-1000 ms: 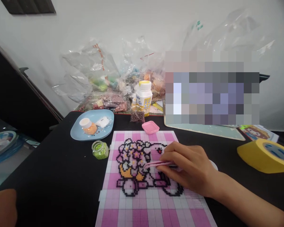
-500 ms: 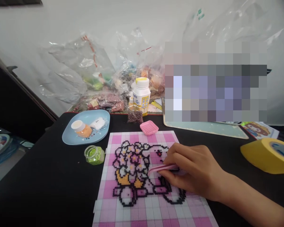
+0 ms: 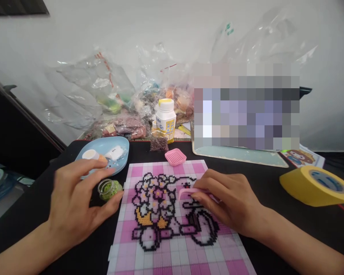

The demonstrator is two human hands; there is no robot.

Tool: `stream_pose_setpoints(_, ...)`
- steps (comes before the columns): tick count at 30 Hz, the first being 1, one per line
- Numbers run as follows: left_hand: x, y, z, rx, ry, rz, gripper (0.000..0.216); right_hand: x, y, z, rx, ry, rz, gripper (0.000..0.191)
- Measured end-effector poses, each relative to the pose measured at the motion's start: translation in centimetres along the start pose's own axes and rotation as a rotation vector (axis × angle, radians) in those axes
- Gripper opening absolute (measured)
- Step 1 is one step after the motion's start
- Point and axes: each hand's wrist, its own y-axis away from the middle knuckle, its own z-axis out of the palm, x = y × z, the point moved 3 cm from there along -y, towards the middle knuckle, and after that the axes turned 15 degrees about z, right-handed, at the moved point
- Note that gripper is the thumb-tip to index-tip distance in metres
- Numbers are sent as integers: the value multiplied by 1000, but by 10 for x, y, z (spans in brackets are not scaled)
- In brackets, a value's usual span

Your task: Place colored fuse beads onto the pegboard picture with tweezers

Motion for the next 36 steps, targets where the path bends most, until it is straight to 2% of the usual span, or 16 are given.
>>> stream_pose_setpoints(3, 1, -22, 15, -55, -89, 194, 37, -2, -1, -1, 14, -8, -21, 19)
stream_pose_setpoints(7, 4, -23, 20, -64, -117, 283, 26, -5, -2, -4, 49, -6, -29, 24)
stream_pose_setpoints(11, 2, -20, 24, -103, 0, 254, 12, -4, -3, -5, 109, 36, 12, 24)
stream_pose_setpoints(18, -1, -17, 27, -180, -12, 202, 24, -2, -2, -5, 213, 70, 14, 13)
stream_pose_setpoints(24, 0, -13, 24, -180, -32, 171, 27, 0, 2, -1, 195, 187, -20, 26)
stream_pose_setpoints(28, 1, -10, 22, -129, 7, 178, 33, 4, 3, 1, 186, 209, -15, 34)
stream_pose_setpoints(32, -1, -7, 22, -87, 65, 183, 36, 13, 0, 1, 214, 187, 74, 36)
stream_pose_setpoints(36, -1, -5, 22, -62, 90, 187, 30, 23, -4, -3, 237, 181, 253, 38)
